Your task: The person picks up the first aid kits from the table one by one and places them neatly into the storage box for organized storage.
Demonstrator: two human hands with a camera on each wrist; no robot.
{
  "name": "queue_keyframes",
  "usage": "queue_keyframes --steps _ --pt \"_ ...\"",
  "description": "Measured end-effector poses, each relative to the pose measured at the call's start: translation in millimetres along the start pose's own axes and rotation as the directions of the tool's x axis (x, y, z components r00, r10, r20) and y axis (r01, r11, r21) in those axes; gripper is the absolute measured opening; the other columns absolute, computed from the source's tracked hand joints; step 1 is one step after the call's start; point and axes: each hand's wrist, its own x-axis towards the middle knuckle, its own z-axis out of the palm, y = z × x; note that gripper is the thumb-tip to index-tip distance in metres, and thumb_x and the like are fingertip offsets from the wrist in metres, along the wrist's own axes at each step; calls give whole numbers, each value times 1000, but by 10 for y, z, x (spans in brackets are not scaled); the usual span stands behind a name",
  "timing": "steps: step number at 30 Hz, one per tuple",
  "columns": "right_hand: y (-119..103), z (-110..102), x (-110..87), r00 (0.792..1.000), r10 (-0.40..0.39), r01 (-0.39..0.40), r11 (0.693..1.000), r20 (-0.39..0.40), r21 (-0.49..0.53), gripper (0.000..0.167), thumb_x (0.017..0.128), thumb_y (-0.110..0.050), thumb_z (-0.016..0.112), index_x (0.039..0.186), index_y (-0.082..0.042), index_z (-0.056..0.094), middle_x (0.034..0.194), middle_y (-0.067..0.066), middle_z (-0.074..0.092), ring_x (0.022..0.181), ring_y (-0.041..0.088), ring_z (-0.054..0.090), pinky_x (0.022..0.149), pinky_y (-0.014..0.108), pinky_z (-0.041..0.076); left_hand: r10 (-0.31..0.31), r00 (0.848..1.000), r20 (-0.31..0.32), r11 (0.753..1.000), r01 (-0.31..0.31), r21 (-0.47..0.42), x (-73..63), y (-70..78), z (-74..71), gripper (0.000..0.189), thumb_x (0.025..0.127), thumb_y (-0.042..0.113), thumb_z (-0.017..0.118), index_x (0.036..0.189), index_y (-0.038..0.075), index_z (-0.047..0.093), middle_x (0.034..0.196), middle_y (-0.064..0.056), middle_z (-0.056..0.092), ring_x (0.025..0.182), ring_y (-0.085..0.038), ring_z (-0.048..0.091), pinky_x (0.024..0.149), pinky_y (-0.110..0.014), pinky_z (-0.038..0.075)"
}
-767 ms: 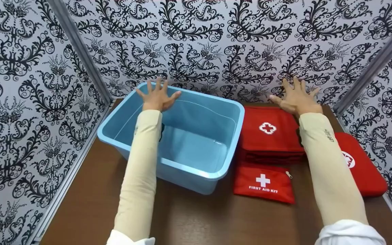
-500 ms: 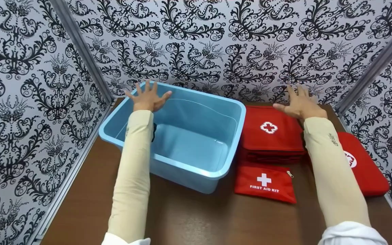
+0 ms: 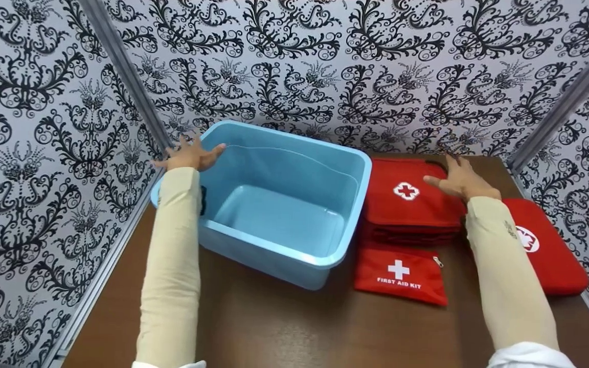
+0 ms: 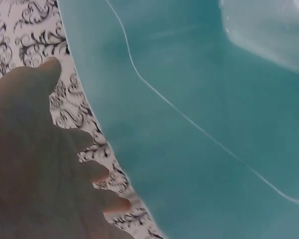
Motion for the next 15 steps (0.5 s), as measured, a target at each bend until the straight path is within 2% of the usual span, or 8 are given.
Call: queue_keyframes --steps 3,8,11,14,15 --pt "75 60 -2 1000 7 -8 1000 20 16 117 90 -80 38 157 3 -10 156 44 -9 142 66 3 112 79 13 -64 997 43 998 64 -20 -95 -105 -40 97 95 78 20 159 13 -13 160 -33 -20 144 -65 -6 107 -85 -2" --pt "176 158 -5 999 28 -29 999 36 34 117 91 -78 39 156 8 -6 155 46 -7 142 66 4 114 78 13 -108 986 125 993 114 -44 -186 -224 -175 100 94 78 22 158 12 -18 157 -33 -26 143 -67 -3 110 -84 1" --pt "224 206 0 999 35 -37 999 38 40 116 92 -77 40 155 10 -3 154 48 -6 143 66 3 115 77 13 -92 979 183 995 97 -21 -152 -300 -256 102 93 80 19 157 9 -19 158 -36 -20 145 -65 -3 116 -77 7" --pt "260 253 7 998 49 -51 998 43 37 114 93 -74 41 154 12 -1 153 48 -4 143 65 6 115 77 15 -60 965 254 998 58 13 -68 -399 -300 104 92 81 15 157 6 -16 158 -40 -9 146 -62 0 120 -70 12" --pt "273 269 8 998 53 -55 998 44 34 113 94 -72 42 154 13 0 153 49 -2 142 65 8 115 76 16 -49 958 282 999 51 -1 -27 -432 -300 105 92 80 15 157 3 -16 158 -41 -7 147 -60 2 122 -66 13"
